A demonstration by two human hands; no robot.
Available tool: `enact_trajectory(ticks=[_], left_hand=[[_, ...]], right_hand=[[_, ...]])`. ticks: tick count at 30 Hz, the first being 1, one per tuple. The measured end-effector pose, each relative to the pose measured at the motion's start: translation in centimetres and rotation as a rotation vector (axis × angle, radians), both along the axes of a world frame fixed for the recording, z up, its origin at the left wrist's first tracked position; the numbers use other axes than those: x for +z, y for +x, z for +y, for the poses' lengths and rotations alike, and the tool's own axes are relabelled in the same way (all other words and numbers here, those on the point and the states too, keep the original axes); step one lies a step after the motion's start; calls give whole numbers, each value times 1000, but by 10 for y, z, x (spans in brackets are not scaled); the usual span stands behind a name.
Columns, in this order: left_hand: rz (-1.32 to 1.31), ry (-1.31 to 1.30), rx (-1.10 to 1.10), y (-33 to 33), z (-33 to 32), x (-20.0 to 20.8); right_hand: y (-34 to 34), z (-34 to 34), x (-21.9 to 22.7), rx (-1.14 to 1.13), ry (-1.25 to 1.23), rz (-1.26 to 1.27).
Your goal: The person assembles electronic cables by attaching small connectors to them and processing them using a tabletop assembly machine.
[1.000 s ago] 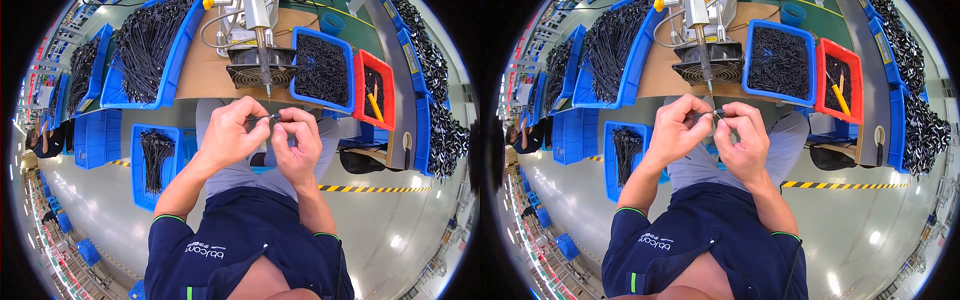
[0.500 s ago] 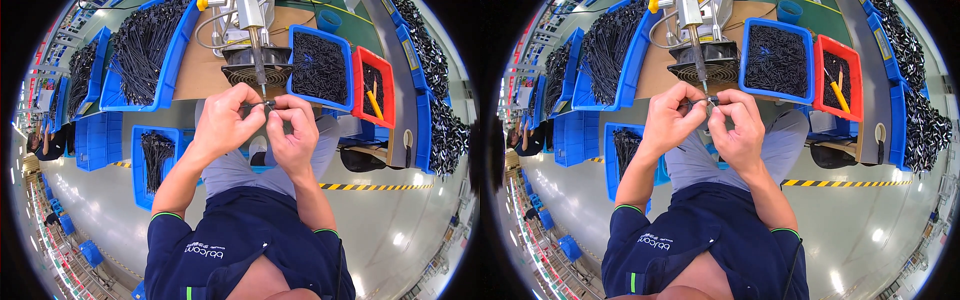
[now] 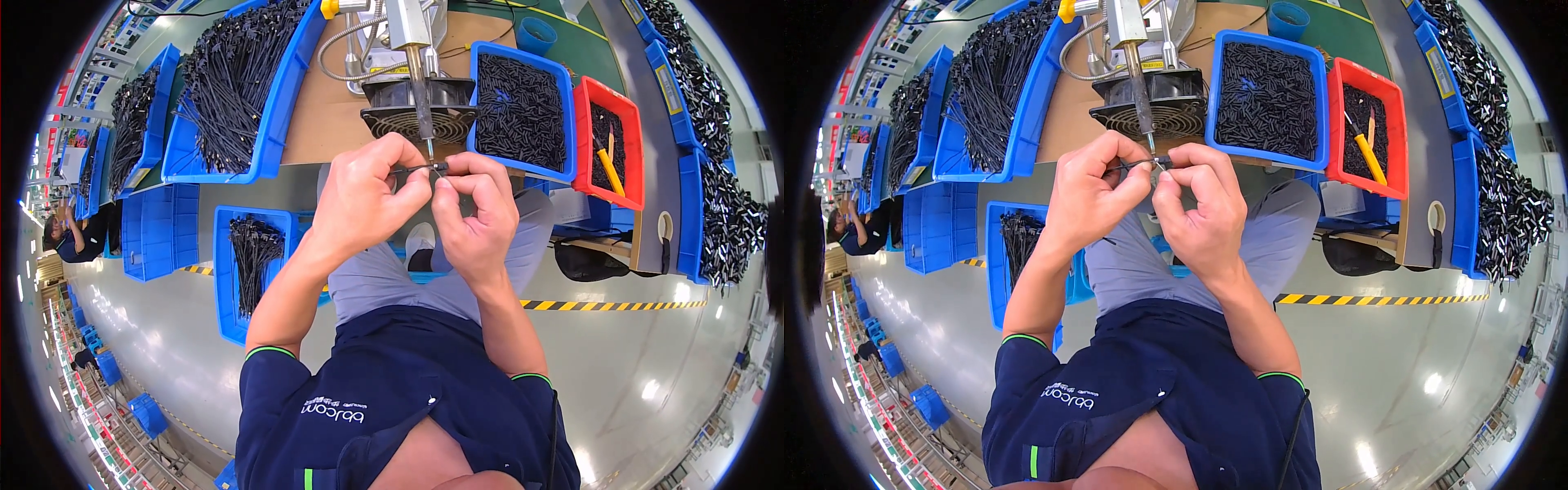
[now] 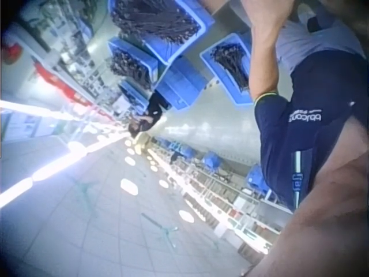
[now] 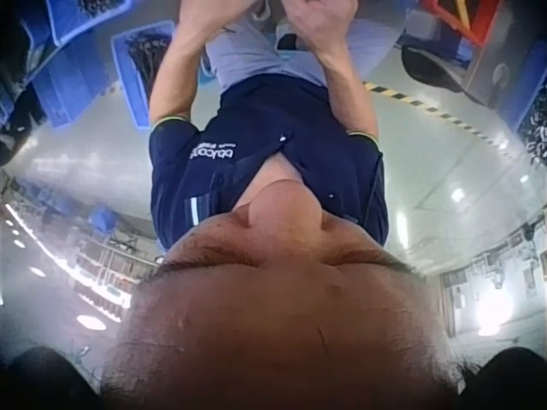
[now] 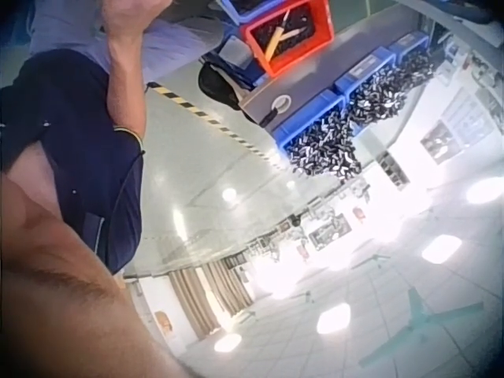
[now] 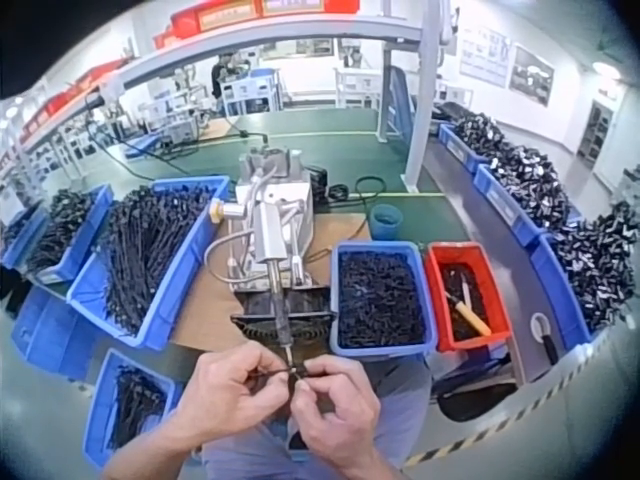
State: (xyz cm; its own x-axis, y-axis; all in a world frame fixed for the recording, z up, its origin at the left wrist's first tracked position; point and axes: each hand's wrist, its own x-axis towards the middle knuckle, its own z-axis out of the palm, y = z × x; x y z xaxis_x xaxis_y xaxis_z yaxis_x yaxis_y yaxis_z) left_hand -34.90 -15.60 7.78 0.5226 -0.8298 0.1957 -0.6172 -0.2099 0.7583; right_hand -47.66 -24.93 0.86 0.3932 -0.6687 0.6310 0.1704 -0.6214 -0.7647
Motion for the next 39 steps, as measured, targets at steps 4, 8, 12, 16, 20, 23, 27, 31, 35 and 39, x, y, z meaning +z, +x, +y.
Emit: enact_trajectory(ticks=[4,8,12,16,20,23,27,31,35,39], left_hand=[[5,-17,-1,0,-1,-1],[-13,-13,-1,0,-1,-1],[-10,-13,-1,-1,-1,1],[9,-25,9,-2,-1,-1],[7,-30,9,-1,-1,-3],[14,-31,8,-1,0,-4],[35,-35,16,-4,2,-7],[46,-3,14,-6,6,-11],[231,-24,-7,-4,11,-19],[711,-147,-71,-4,17,-33]], right_hand=[[0,0,1,-5,15,9],[1,-1,3,-14,-5,14],[0,0,2,4,5,-15],[0,2,0,19,33,-31],[0,3,0,17,40,-28],[0,4,-1,16,45,-24],[-3,8,-3,18,69,-13],[-8,10,-4,14,48,-8],[-16,10,-1,34,40,-19],[-27,16,-9,121,428,-143]])
